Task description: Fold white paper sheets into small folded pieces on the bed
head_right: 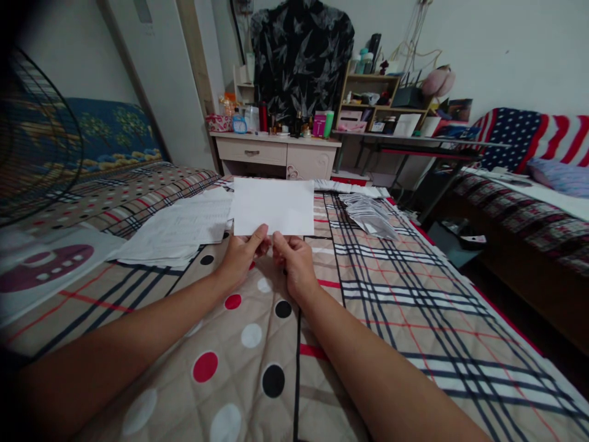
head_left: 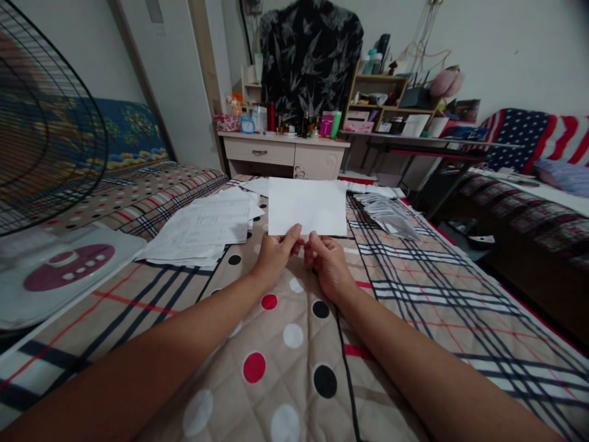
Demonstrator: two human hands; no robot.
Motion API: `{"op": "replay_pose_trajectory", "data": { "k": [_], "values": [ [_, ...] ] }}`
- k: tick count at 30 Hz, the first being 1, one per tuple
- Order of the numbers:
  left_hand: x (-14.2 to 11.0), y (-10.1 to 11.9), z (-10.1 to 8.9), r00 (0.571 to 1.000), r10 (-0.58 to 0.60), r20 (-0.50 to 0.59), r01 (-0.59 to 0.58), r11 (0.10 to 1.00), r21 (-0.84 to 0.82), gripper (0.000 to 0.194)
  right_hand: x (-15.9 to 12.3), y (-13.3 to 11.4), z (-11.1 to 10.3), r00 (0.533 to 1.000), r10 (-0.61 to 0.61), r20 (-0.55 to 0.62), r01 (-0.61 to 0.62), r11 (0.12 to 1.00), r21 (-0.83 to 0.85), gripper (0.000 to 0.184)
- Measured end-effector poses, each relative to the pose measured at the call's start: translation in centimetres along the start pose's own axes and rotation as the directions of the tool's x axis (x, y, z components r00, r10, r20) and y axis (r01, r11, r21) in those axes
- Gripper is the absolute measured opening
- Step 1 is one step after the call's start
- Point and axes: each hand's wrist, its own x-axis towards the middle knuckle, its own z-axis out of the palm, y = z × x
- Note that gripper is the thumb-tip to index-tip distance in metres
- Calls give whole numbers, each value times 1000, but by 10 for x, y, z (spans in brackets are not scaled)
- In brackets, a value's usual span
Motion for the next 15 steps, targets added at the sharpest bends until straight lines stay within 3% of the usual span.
{"op": "replay_pose_trajectory", "data": {
  "k": [3, 6, 11, 15],
  "values": [
    [-2, -2, 2, 997, 27, 69, -30, 999, 39, 49, -3, 3, 6, 1000, -27, 2, 27, 990, -140, 42],
    [-4, -2, 2, 992, 44, 114, -49, 998, 37, 46, -4, 4, 6, 995, -78, -63, 68, 985, -156, 43],
    [-2, -1, -2, 996, 31, 85, -34, 999, 34, 40, 3, -1, -5, 972, -132, -196, 100, 981, -164, 48],
    [1, -1, -6, 998, 24, 58, -27, 998, 50, 40, 10, -7, -17, 952, -150, -266, 120, 985, -126, 42]
  ]
}}
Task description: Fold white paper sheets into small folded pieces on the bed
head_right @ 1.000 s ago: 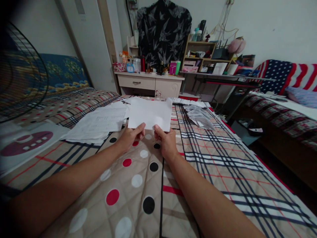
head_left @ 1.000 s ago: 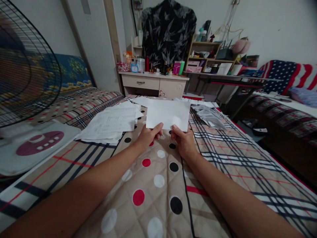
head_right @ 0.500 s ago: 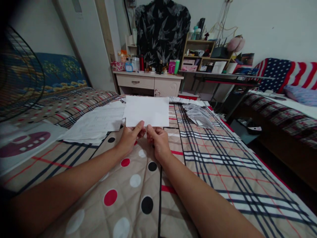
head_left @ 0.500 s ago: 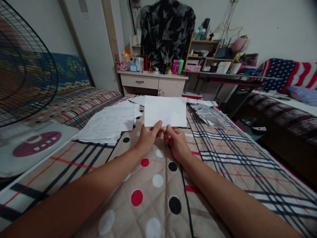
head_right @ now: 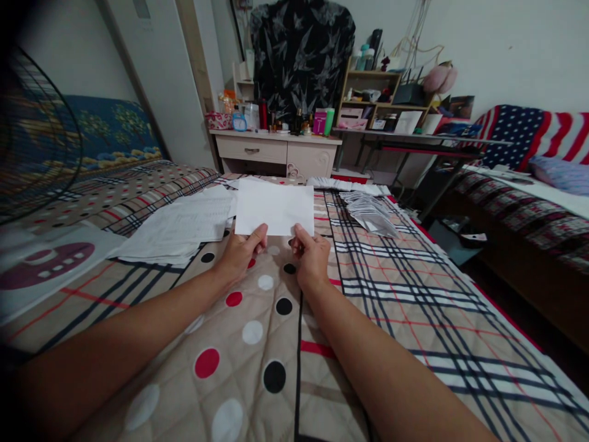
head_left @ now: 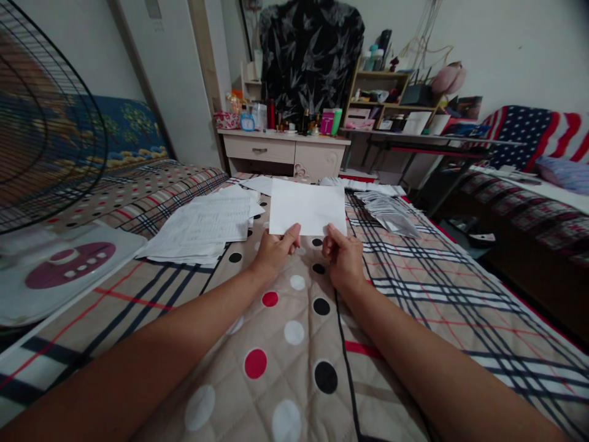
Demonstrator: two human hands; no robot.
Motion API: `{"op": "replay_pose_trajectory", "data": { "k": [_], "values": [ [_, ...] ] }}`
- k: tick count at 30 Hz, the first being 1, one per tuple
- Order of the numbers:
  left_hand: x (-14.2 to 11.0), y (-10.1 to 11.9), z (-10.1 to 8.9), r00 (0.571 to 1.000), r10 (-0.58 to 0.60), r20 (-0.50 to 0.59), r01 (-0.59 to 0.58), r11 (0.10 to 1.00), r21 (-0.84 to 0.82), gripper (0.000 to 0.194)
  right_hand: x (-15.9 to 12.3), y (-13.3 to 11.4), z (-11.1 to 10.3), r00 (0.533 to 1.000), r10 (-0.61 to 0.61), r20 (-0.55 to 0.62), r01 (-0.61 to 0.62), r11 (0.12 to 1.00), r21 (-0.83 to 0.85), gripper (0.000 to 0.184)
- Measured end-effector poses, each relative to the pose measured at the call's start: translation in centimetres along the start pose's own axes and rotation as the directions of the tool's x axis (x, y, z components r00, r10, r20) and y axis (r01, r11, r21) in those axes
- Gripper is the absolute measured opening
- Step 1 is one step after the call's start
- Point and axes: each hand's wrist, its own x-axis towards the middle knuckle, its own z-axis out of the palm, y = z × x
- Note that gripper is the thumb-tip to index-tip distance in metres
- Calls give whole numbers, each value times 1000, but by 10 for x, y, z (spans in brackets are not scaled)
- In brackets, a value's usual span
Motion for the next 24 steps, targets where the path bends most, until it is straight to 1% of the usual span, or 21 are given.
{"op": "replay_pose_trajectory", "data": {
  "k": [2, 6, 7, 8, 10, 11, 13, 15, 19, 22, 24],
  "values": [
    [2, -1, -3, 1000, 4, -20, -4, 1000, -21, 40, 6, -1, -6, 999, -3, -38, 5, 998, 56, 41],
    [8, -2, -10, 995, -19, -93, 8, 994, -112, 41, 11, -3, -13, 991, 58, -119, -39, 987, 156, 45],
    [10, -2, -11, 994, -28, -110, 14, 992, -124, 41, 10, -3, -12, 992, 73, -103, -56, 986, 158, 46],
    [10, -3, -12, 992, -35, -120, 19, 992, -129, 42, 7, -3, -10, 994, 88, -62, -79, 986, 146, 47],
    [10, -3, -12, 993, -34, -115, 20, 993, -120, 42, 0, -2, -3, 987, 136, 82, -143, 986, 83, 49],
    [9, -3, -11, 994, -27, -101, 16, 994, -108, 42, -5, -1, 1, 978, 147, 146, -155, 987, 46, 48],
    [7, -3, -9, 998, -20, -64, 15, 997, -79, 41, -13, 0, 7, 965, 135, 223, -136, 991, -7, 45],
    [4, -2, -7, 999, -25, -29, 23, 998, -63, 42, -17, 1, 11, 963, 119, 243, -115, 993, -28, 42],
    [-1, 0, -3, 999, -48, 7, 48, 995, -92, 41, -19, 3, 12, 969, 102, 225, -92, 994, -56, 39],
    [-3, -2, 2, 996, -49, 78, 55, 995, -79, 40, -20, 5, 14, 967, 88, 240, -76, 995, -56, 39],
    [-5, -2, 5, 990, -61, 126, 70, 996, -63, 43, -21, 6, 16, 959, 99, 266, -94, 995, -29, 39]
  ]
}}
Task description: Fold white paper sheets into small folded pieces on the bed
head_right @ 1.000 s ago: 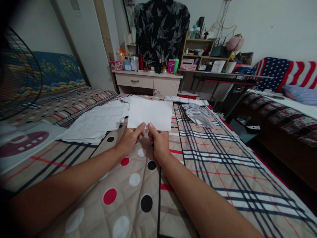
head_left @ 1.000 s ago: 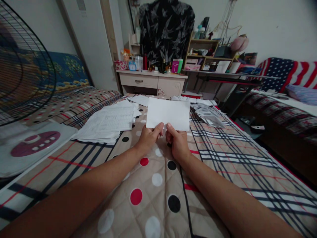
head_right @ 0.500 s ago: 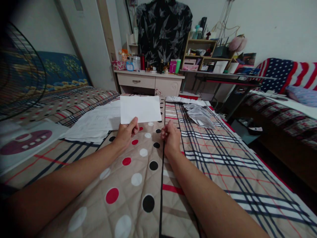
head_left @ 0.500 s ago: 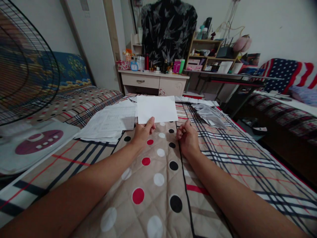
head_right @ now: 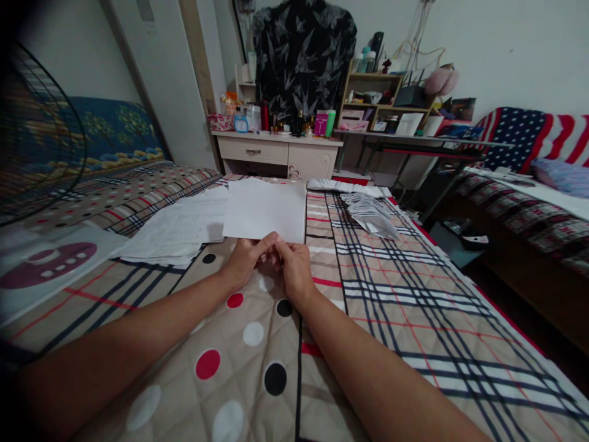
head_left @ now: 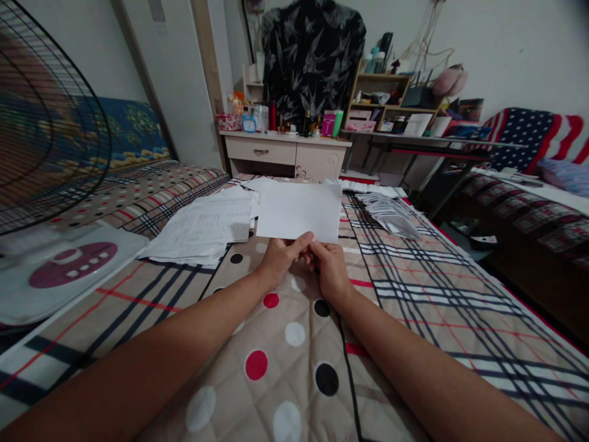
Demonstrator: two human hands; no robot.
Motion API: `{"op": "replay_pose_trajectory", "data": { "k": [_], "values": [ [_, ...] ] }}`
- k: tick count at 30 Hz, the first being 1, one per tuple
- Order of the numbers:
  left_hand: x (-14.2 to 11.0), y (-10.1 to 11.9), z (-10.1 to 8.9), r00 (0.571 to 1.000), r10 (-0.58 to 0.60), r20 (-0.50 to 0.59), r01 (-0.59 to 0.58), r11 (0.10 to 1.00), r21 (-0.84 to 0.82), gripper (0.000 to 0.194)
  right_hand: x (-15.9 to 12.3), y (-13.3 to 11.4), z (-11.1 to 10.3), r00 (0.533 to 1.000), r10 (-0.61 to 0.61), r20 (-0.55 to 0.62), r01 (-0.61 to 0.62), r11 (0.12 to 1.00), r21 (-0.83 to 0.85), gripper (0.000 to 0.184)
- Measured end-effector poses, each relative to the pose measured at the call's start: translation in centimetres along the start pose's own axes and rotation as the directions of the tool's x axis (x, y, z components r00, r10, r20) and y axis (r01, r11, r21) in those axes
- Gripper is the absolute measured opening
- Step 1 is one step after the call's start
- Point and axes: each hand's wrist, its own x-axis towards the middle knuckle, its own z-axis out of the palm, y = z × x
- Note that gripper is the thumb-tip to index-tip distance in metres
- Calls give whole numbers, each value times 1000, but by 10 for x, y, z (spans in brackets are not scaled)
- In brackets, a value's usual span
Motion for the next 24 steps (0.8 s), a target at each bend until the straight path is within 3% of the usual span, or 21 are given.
{"op": "replay_pose_trajectory", "data": {
  "k": [5, 11, 17, 24],
  "values": [
    [0, 1, 1, 998, 27, -62, -26, 1000, 4, 44, -2, -3, 1, 998, 56, 18, -57, 997, 44, 35],
    [8, 0, -13, 979, 81, -188, -72, 996, 54, 50, 0, -10, -9, 987, 6, -164, 1, 999, 42, 34],
    [8, 2, -15, 988, 77, -131, -78, 997, -5, 51, 4, -11, -16, 961, -58, -272, 68, 997, 29, 34],
    [2, 5, -15, 996, 85, -28, -82, 991, 110, 51, 14, -10, -28, 925, -140, -353, 148, 989, -3, 27]
  ]
}}
